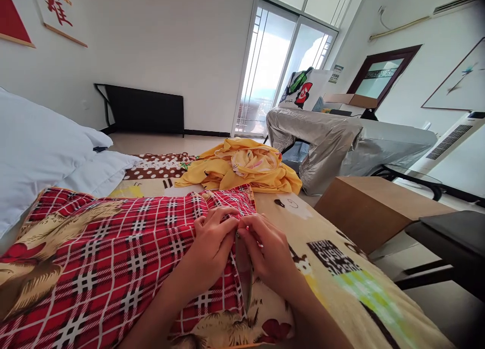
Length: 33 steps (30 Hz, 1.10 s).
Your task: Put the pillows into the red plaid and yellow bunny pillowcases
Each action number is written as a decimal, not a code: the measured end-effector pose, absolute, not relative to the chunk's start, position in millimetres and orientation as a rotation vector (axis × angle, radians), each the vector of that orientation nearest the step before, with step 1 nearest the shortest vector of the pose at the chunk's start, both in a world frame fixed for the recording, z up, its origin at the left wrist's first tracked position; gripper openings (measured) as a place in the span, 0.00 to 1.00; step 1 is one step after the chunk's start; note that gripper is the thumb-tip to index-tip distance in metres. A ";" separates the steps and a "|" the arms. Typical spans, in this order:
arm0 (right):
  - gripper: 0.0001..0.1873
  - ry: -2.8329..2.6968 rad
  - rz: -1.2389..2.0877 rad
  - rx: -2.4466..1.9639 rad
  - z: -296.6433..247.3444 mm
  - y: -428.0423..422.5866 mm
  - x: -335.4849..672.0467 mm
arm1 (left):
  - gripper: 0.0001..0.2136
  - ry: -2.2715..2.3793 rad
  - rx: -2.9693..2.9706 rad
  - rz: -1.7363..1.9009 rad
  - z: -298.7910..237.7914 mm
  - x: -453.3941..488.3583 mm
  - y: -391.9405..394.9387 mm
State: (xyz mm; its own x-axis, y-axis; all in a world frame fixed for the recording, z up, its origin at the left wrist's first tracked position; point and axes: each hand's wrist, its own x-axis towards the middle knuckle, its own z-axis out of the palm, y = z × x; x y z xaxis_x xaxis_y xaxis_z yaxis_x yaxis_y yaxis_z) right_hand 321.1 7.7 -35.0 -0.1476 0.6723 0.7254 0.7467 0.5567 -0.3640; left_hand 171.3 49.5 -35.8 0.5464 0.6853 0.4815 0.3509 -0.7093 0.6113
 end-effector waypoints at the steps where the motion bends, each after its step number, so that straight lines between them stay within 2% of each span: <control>1: 0.07 -1.870 -0.107 -1.152 -35.2 7.8 320.8 | 0.17 0.842 2.363 0.992 -35.7 170.6 49.8; 11: 0.06 -1.882 -0.110 -1.154 -35.5 6.0 321.0 | 0.16 0.850 2.387 0.884 -35.7 167.9 49.4; 20: 0.06 -1.890 -0.067 -1.154 -34.9 5.7 322.0 | 0.12 0.933 2.422 0.948 -40.9 172.6 47.6; 33: 0.08 -1.996 0.084 -1.193 -32.4 -6.2 319.8 | 0.13 0.980 2.283 1.053 -44.0 171.2 58.4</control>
State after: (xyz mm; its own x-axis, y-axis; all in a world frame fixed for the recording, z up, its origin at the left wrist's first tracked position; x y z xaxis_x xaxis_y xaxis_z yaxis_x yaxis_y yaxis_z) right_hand 319.8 -6.2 -32.4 -0.2425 0.7678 0.5930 0.7154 0.5544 -0.4253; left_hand 171.2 58.4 -44.0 0.4590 0.7526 0.4722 0.4177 -0.6519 0.6329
